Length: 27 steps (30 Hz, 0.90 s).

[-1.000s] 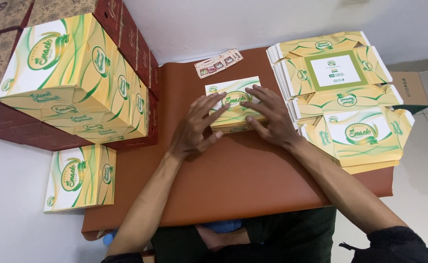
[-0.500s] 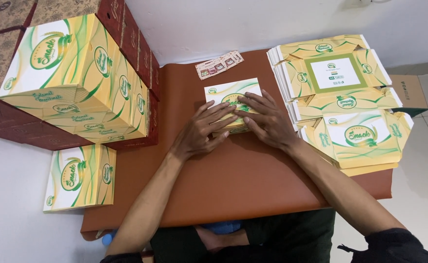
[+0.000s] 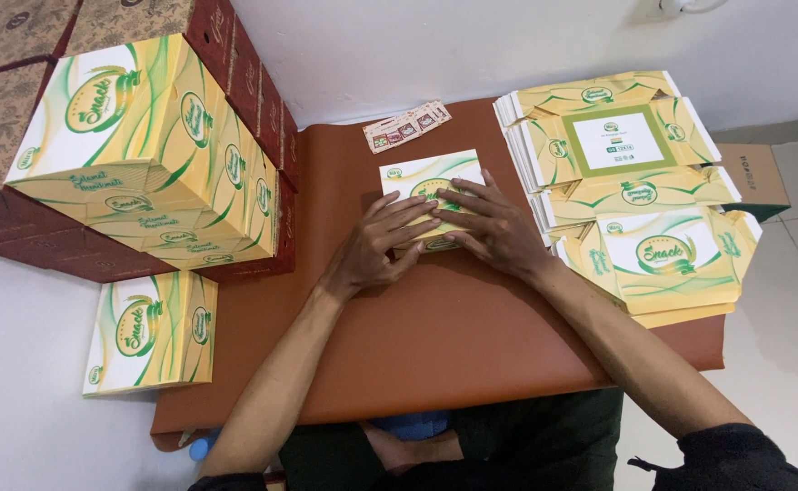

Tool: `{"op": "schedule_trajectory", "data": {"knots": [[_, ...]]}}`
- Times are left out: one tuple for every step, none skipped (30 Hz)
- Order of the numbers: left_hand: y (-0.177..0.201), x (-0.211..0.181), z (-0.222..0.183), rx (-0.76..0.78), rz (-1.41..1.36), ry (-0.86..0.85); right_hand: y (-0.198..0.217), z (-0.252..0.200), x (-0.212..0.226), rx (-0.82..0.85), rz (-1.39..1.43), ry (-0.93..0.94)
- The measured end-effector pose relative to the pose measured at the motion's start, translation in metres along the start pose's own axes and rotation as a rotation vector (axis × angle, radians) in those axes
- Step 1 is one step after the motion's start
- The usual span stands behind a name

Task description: The person assembles flat cardboard boxes by folding along pre-scored lines, inserts small packets into each box, closes the lids, and stacks the finished boxes on the table.

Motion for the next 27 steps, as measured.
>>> {"op": "schedule_trajectory", "data": {"knots": [[-0.002,0.004,-0.002,-0.001,0.003,-0.002,-0.001,0.001,0.0,-0.001,-0.001,0.003],[-0.005,0.007,-0.005,0.001,0.06,-0.003,-0.001,0.001,0.0,-0.007,-0.001,-0.003],[-0.008,0.011,-0.007,0.004,0.117,-0.005,-0.001,0.002,-0.001,-0.013,-0.002,-0.009],[-0.003,0.008,-0.004,0.006,0.115,-0.007,0.0,0.002,0.001,-0.015,-0.002,-0.011],[0.002,0.009,-0.002,-0.008,0.139,0.112,0.002,0.002,0.002,-0.018,0.008,-0.018],[0.008,0.01,-0.001,-0.021,0.165,0.231,0.003,0.003,0.004,-0.021,0.02,-0.024],[0.015,0.005,0.002,-0.019,0.165,0.23,0.004,0.003,0.006,-0.023,0.02,-0.024],[0.02,0.005,0.003,0.011,0.081,0.366,0.005,0.004,0.007,-0.028,0.054,-0.043],[0.025,0.004,0.002,0.041,-0.003,0.502,0.006,0.005,0.008,-0.032,0.087,-0.062],[0.021,0.009,-0.003,0.04,-0.001,0.502,0.007,0.005,0.008,-0.031,0.088,-0.059],[0.016,0.016,-0.01,0.056,-0.064,0.524,0.008,0.006,0.009,-0.022,0.102,-0.063],[0.01,0.022,-0.016,0.072,-0.129,0.544,0.009,0.006,0.009,-0.014,0.113,-0.068],[0.013,0.022,-0.014,0.071,-0.128,0.542,0.009,0.006,0.008,-0.015,0.112,-0.067],[0.014,0.022,-0.013,0.097,-0.127,0.551,0.009,0.006,0.007,-0.016,0.113,-0.06],[0.015,0.021,-0.012,0.122,-0.125,0.56,0.009,0.005,0.006,-0.016,0.114,-0.052],[0.015,0.022,-0.013,0.121,-0.124,0.559,0.01,0.006,0.007,-0.017,0.114,-0.051],[0.015,0.023,-0.014,0.128,-0.126,0.561,0.011,0.006,0.007,-0.009,0.142,-0.057],[0.014,0.024,-0.015,0.135,-0.13,0.562,0.012,0.005,0.008,-0.001,0.169,-0.064],[0.016,0.022,-0.014,0.135,-0.13,0.56,0.011,0.004,0.002,-0.002,0.168,-0.063],[0.017,0.02,-0.013,0.171,-0.119,0.568,0.011,0.002,-0.003,-0.036,0.166,-0.042],[0.018,0.017,-0.012,0.207,-0.109,0.576,0.011,0.0,-0.007,-0.07,0.164,-0.021],[0.022,0.008,-0.004,0.204,-0.106,0.575,0.014,0.0,-0.003,-0.07,0.164,-0.018],[0.025,0.0,0.002,0.237,-0.097,0.625,0.018,0.0,0.001,-0.064,0.177,-0.045],[0.029,-0.007,0.008,0.271,-0.084,0.673,0.021,0.002,0.005,-0.062,0.191,-0.07],[0.032,-0.013,0.014,0.269,-0.078,0.669,0.021,0.001,0.003,-0.066,0.192,-0.064],[0.034,-0.017,0.017,0.3,-0.07,0.7,0.021,0.001,0.001,-0.062,0.187,-0.066],[0.036,-0.022,0.021,0.33,-0.062,0.73,0.02,0.001,-0.001,-0.058,0.182,-0.067]]}}
Point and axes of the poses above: each hand's wrist, its own z-axis towards the middle knuckle, its own y-axis out of the back of the hand, x = y × z, the point moved 4 cm from there along z, towards the middle knuckle, and after that the axes turned 12 degrees about -y, right-handed, at the moved point
